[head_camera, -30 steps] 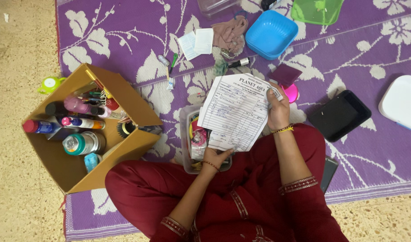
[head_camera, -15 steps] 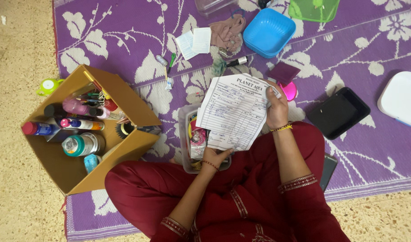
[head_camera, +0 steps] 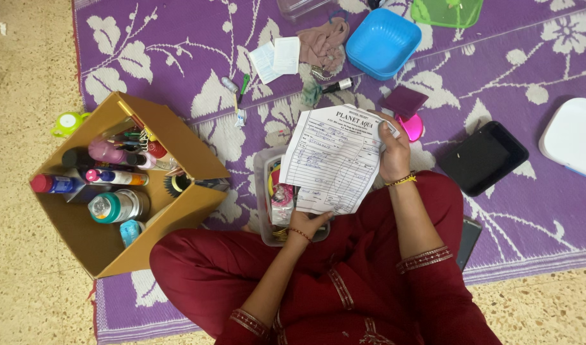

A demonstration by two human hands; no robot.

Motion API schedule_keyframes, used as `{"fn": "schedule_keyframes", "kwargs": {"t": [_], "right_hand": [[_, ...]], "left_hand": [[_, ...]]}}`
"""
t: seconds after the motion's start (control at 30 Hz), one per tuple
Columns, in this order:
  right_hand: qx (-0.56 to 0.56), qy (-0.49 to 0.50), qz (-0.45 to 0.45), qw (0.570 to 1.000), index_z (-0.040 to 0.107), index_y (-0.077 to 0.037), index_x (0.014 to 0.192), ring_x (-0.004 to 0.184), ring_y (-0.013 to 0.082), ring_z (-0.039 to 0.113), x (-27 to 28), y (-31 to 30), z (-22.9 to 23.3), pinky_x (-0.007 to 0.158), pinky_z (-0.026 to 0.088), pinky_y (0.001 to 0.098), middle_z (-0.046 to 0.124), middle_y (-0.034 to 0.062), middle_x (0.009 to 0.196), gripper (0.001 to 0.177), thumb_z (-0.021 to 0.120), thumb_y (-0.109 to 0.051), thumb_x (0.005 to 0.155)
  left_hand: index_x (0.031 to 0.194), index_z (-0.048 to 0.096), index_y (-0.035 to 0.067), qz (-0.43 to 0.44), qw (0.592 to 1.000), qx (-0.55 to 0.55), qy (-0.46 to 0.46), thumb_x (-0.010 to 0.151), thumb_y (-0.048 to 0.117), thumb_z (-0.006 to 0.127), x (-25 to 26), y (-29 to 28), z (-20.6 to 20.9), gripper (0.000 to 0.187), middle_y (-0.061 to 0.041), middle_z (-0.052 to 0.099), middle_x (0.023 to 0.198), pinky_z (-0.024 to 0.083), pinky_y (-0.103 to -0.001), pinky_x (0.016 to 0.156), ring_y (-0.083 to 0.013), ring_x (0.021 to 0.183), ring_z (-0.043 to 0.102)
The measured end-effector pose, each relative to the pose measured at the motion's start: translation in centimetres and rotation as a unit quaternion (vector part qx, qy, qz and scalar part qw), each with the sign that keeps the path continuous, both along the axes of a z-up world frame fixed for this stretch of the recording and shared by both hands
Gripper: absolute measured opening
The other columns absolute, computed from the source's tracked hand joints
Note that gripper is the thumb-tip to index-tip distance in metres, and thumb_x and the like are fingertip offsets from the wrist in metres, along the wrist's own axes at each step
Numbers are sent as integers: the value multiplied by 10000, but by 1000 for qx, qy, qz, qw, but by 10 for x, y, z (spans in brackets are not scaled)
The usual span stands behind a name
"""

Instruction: The person organizes various personal care items and accessories by hand, moving them between a cardboard box, a plastic bin, and the floor before reviewing a paper receipt.

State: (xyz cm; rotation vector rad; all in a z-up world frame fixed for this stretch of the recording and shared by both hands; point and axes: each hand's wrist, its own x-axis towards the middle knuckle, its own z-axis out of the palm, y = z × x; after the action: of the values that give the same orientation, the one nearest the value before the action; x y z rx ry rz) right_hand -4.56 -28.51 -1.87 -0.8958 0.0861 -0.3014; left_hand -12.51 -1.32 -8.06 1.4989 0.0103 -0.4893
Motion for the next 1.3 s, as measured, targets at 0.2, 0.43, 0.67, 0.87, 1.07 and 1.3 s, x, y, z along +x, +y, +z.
{"fn": "schedule_keyframes", "kwargs": {"t": [0.2,0.43,0.67,0.87,1.07,1.3], "right_hand": [[-12,1,-2,1000,596,55,1338,1147,218,658,0,0,1,1034,523,352,687,147,1262,375,500,-225,1108],[-14,1,0,1000,584,58,1351,1146,216,655,0,-1,-2,1031,520,348,682,146,1263,406,504,-256,1106],[3,6,7,1000,575,57,1374,1141,207,654,0,-1,-3,1028,519,340,681,141,1262,436,490,-284,1115],[8,1,11,1000,567,54,1380,1160,204,650,1,0,2,1039,517,338,677,136,1281,444,490,-293,1114],[-21,17,6,1000,576,48,1379,1135,208,658,0,-1,-1,1020,528,340,683,143,1266,447,488,-301,1114],[-10,2,4,1000,576,55,1388,1155,204,651,1,-1,-4,1041,522,339,677,140,1282,459,488,-311,1124]], "left_hand": [[1169,674,-68,-6,1000,30,-5,798,-17,818,0,1,-4,402,-139,756,1120,618,-292,815,-183,973,729],[1163,682,-66,-6,1000,11,1,802,-23,817,-1,2,-9,388,-129,762,1112,614,-286,806,-173,964,731],[1174,683,-68,-5,1000,5,-14,797,-23,825,-2,2,-15,405,-123,762,1119,600,-283,824,-167,974,725],[1162,686,-58,-17,998,35,-41,796,-5,835,-1,3,-15,398,-116,766,1102,598,-280,824,-166,969,727],[1141,702,-52,-8,999,49,-11,788,22,843,-4,3,-12,388,-104,773,1092,607,-291,819,-164,959,735],[1162,696,-53,-12,999,29,-44,796,15,839,-5,2,-9,399,-114,769,1109,588,-283,850,-155,977,723]]}}
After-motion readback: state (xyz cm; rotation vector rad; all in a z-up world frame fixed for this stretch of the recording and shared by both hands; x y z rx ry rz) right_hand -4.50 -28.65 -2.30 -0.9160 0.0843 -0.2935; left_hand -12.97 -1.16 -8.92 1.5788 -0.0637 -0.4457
